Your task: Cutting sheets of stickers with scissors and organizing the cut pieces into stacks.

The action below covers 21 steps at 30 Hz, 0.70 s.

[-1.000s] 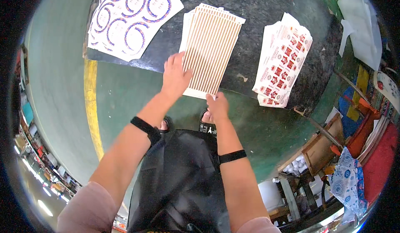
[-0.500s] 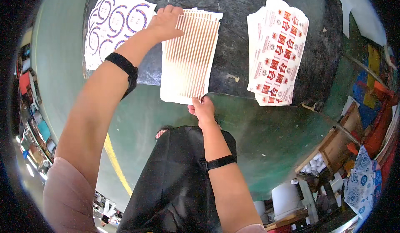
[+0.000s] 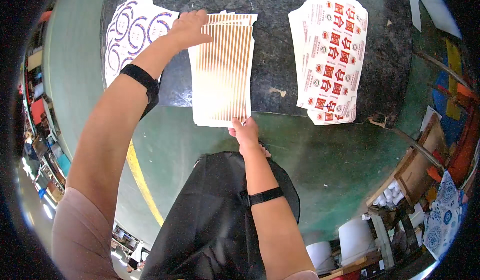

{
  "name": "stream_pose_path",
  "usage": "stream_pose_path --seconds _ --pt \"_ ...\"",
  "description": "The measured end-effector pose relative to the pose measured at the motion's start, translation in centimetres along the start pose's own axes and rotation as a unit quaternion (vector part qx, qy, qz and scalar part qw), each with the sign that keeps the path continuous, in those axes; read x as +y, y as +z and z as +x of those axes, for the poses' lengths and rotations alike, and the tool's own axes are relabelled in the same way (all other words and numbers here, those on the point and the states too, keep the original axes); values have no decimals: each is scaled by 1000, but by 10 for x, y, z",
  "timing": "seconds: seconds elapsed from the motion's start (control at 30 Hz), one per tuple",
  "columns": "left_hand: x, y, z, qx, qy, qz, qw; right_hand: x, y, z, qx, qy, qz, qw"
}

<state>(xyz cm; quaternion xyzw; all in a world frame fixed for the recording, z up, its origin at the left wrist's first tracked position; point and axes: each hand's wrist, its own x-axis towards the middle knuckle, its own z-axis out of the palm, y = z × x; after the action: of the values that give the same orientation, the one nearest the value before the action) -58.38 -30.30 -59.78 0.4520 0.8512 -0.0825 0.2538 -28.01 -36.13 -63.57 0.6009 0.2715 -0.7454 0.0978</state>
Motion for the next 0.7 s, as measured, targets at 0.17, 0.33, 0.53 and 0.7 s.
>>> stream_pose_path --seconds 0.17,0.33,0.53,0.7 --pt "-6 9 -5 27 41 -37 998 1 1 -2 -2 -10 18 1000" --pt "1 8 -9 27 22 -36 999 4 3 -2 24 -1 63 998" --pt "1 1 -16 -96 -37 -101 990 0 2 -5 25 18 57 998" --pt "-25 19 -30 -15 128 -181 975 4 -5 -15 14 7 78 997"
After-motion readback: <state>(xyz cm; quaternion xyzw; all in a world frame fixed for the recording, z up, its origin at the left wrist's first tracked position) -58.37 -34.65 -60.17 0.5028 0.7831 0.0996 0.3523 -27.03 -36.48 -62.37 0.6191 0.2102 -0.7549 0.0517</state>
